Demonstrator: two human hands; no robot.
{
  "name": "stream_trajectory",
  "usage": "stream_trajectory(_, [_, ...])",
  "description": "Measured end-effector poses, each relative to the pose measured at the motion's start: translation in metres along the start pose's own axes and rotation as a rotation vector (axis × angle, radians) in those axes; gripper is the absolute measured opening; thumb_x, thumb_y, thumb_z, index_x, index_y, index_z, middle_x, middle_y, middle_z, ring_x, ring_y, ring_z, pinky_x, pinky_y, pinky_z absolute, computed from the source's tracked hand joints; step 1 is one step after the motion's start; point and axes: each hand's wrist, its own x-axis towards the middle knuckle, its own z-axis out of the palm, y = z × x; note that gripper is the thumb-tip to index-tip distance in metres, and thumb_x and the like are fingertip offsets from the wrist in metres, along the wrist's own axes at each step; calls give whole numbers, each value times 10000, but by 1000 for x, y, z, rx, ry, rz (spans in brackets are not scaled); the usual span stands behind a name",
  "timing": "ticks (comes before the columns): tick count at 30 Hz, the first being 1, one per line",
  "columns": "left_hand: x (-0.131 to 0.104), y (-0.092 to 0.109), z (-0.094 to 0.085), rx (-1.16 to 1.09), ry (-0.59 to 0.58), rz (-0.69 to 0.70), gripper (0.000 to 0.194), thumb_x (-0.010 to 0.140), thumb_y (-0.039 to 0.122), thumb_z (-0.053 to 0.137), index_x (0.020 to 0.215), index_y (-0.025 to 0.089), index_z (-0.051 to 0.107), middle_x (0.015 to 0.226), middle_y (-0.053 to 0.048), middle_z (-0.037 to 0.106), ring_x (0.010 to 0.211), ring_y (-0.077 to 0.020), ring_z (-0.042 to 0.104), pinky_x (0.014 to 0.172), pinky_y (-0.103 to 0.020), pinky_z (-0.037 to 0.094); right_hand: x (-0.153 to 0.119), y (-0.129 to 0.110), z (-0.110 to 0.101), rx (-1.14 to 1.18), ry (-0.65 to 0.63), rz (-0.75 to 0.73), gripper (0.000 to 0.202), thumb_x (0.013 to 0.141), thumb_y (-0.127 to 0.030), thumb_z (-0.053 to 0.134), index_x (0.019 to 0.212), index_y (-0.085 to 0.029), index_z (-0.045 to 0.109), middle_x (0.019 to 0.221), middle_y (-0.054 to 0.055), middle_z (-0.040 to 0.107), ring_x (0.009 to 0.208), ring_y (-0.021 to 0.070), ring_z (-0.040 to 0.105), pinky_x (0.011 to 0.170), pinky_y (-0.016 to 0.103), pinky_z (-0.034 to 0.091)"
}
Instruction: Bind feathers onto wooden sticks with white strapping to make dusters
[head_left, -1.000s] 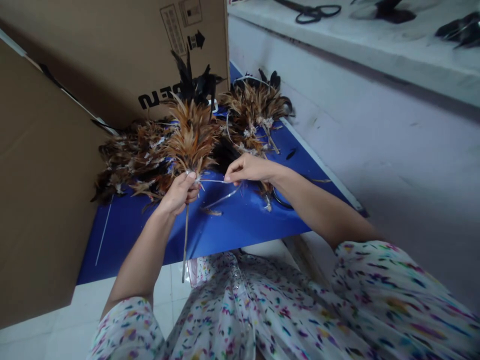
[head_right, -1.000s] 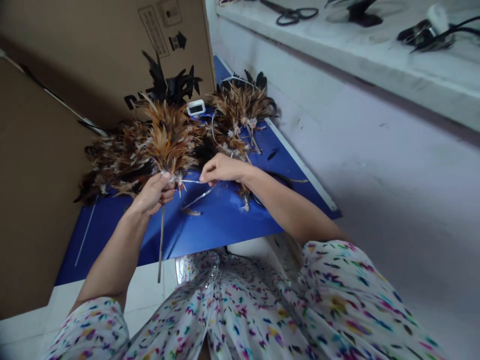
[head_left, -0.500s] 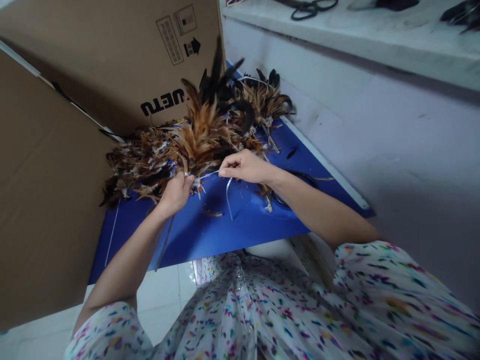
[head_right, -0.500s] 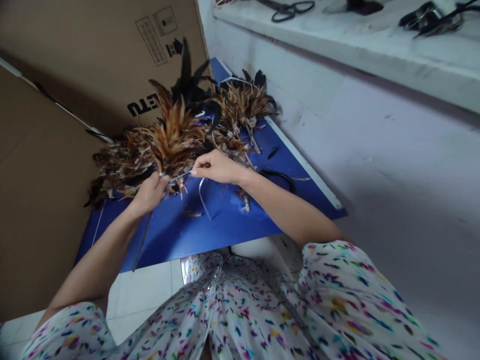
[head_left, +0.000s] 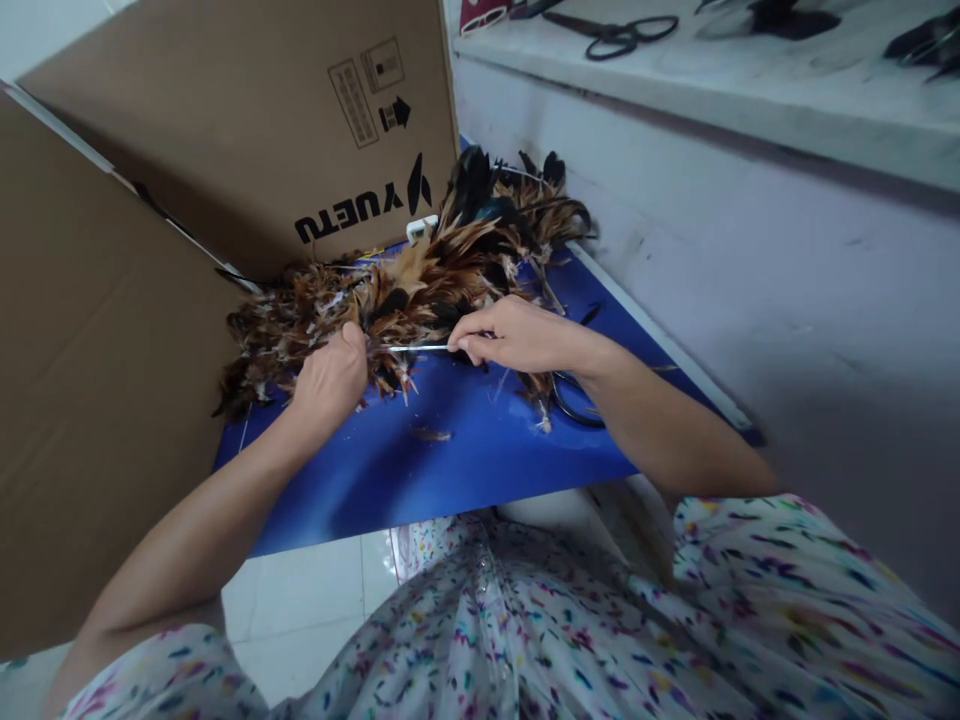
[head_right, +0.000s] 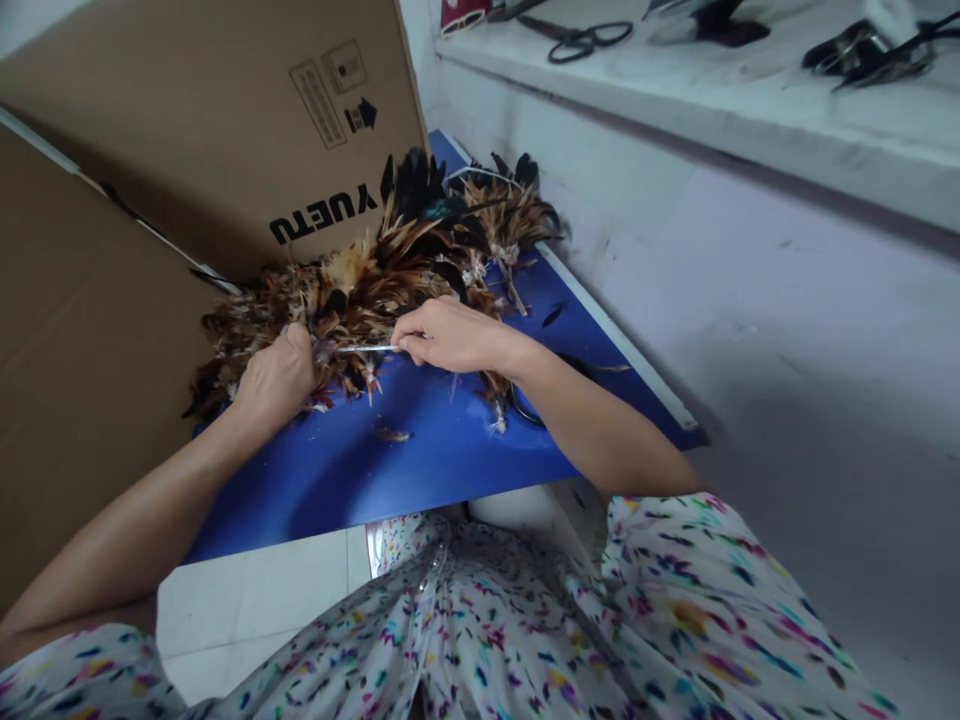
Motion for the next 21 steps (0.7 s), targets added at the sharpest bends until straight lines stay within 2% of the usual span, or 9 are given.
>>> stream_trajectory(3, [1, -6, -8, 46, 16, -5, 357, 916, 133, 184, 1102, 91, 486, 949, -228, 653, 869, -319, 689, 740, -424, 521, 0, 5, -1, 14, 52, -4, 268, 845, -147, 482, 934, -151, 734, 755, 7, 721, 650, 97, 626, 667, 218, 432])
stream_trajectory(6, [2, -12, -15, 84, 37, -20, 365, 906, 125, 193, 1107, 76, 493, 921, -234, 651, 851, -315, 690, 735, -416, 523, 1, 14, 3, 64, 164, 36, 264, 868, -180, 482, 947, -153, 733, 787, 18, 735, 691, 114, 658, 704, 230, 466])
stream_trajectory(10, [4, -20, -22, 80, 80, -22, 347, 885, 120, 221, 1086, 77, 500, 903, -242, 646, 825, -335, 686, 712, -438, 520, 1, 36, 8, 110, 325, 99, 271, 882, -253, 507, 1014, -165, 726, 866, 37, 749, 820, 159, 685, 801, 272, 486])
stream_trajectory(13, [4, -26, -26, 56, 110, -43, 316, 879, 131, 237, 1068, 97, 488, 909, -237, 644, 818, -329, 681, 719, -436, 519, -6, 57, 10, 67, 398, 157, 279, 885, -302, 514, 1010, -179, 731, 923, 44, 749, 887, 187, 675, 824, 297, 474])
stream_trajectory(16, [2, -33, -33, 52, 122, -71, 290, 891, 133, 221, 1060, 111, 456, 920, -223, 640, 828, -325, 676, 731, -444, 518, -16, 78, 8, -70, 430, 256, 279, 890, -284, 493, 994, -190, 733, 930, 59, 746, 860, 201, 665, 793, 313, 459])
stream_trajectory(18, [-1, -36, -40, 56, 112, -70, 270, 911, 150, 215, 1065, 105, 432, 939, -224, 636, 839, -336, 674, 729, -467, 516, -24, 90, 6, -262, 426, 385, 286, 888, -239, 467, 981, -187, 733, 895, 89, 740, 840, 224, 659, 783, 343, 440])
stream_trajectory(21, [-7, -38, -50, 47, 109, -90, 254, 934, 184, 214, 1068, 90, 409, 953, -238, 634, 847, -364, 672, 715, -494, 511, -29, 97, 6, -588, 319, 577, 270, 856, -191, 471, 911, -139, 731, 793, 160, 711, 841, 292, 644, 789, 415, 402])
